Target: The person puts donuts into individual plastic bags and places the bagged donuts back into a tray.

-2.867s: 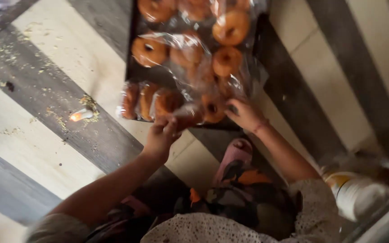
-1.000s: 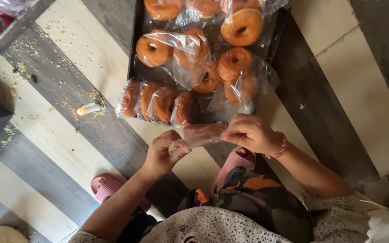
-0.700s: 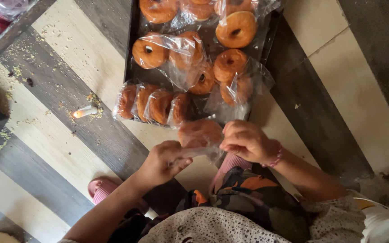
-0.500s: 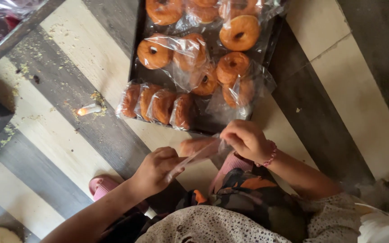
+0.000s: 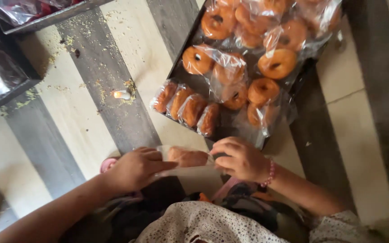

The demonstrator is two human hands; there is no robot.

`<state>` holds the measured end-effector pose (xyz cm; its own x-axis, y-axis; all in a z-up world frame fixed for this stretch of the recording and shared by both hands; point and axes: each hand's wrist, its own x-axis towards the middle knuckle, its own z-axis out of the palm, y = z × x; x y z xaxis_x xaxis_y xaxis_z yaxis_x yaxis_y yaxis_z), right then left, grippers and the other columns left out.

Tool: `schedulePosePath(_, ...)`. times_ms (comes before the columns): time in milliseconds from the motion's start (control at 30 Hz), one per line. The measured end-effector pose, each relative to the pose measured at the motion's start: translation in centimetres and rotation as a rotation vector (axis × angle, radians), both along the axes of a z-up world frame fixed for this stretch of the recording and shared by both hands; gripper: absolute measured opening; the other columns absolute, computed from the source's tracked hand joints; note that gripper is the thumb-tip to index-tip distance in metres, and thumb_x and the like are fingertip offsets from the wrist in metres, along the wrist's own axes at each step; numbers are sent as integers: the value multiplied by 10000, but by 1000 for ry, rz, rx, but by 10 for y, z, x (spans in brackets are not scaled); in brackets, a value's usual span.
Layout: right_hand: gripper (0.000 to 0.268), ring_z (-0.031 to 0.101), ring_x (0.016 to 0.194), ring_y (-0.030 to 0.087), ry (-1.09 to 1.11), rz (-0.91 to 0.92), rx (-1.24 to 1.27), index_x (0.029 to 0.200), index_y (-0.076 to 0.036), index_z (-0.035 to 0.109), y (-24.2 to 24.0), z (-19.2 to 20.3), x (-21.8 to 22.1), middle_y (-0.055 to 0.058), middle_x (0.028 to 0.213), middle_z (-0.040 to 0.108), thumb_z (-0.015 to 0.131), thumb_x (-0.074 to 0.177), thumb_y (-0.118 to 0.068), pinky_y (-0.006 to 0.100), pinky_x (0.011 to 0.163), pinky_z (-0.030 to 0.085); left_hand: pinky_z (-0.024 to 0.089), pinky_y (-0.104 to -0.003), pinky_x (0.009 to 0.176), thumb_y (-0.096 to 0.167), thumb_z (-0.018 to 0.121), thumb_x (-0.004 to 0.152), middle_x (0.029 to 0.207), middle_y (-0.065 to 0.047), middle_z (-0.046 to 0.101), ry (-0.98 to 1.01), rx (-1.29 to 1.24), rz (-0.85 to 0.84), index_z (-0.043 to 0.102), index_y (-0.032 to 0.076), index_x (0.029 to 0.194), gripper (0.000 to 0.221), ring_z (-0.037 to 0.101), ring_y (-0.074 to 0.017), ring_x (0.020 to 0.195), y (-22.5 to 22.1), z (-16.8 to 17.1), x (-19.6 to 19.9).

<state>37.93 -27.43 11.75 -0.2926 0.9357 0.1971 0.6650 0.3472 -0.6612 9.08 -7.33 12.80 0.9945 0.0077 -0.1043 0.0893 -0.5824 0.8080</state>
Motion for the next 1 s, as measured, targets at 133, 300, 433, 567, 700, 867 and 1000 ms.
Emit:
schedulePosePath(133, 113, 673, 1080, 284, 57, -2, 65, 886, -64, 684, 33, 16, -28, 70, 1092, 684, 760, 866, -145, 424, 952, 551, 491, -440, 888, 181, 711, 820, 987, -99, 678, -87, -7, -11, 734, 141, 1230, 413, 640, -295, 950, 23, -22, -21)
schedulePosePath(300, 99, 678, 912, 284, 46, -5, 40, 927, -16, 662, 79, -10, -70, 98, 990, 679, 707, 948, -101, 394, 795, 566, 464, -428, 958, 221, 740, 833, 1184, -107, 674, -72, -102, 79, 668, 109, 1258, 445, 628, -302, 1101, 47, -39, -45)
schedulePosePath(433, 196, 653, 774, 281, 54, -45, -125, 798, -36, 614, 119, -32, -102, 99, 859, 646, 726, 935, -121, 406, 683, 545, 456, -445, 929, 275, 776, 774, 1173, -122, 669, -26, -63, 190, 575, 55, 1359, 657, 615, -320, 1075, 61, -40, -61)
schedulePosePath(567, 119, 654, 830, 289, 165, 33, 73, 871, -27, 591, 152, -49, -139, 95, 897, 616, 679, 915, -94, 409, 730, 546, 467, -432, 907, 250, 733, 735, 1012, -62, 674, 116, 255, 239, 624, 134, 1330, 616, 629, -266, 986, 76, -55, -86)
schedulePosePath(700, 115, 621, 773, 297, 198, -75, 64, 840, -29, 604, 164, -74, -146, 113, 838, 590, 662, 933, -63, 412, 690, 527, 479, -404, 874, 195, 661, 821, 886, -22, 637, 203, 457, 181, 732, 243, 1250, 438, 627, -229, 899, 98, -45, -104)
schedulePosePath(867, 181, 664, 783, 267, 762, -232, -235, 1008, -42, 563, 150, -123, -174, 102, 916, 649, 581, 1090, -202, 350, 720, 539, 472, -429, 941, 223, 636, 758, 964, -36, 666, -161, 434, 98, 741, 228, 1112, 369, 637, -256, 953, 99, -21, -93)
schedulePosePath(1000, 291, 664, 713, 272, 504, -323, -339, 1097, -52, 526, 153, -150, -200, 105, 837, 655, 644, 1043, -313, 350, 637, 514, 474, -429, 1034, 264, 620, 794, 1156, -69, 705, -406, 246, 35, 723, 161, 1112, 350, 652, -281, 1132, 106, -18, -76)
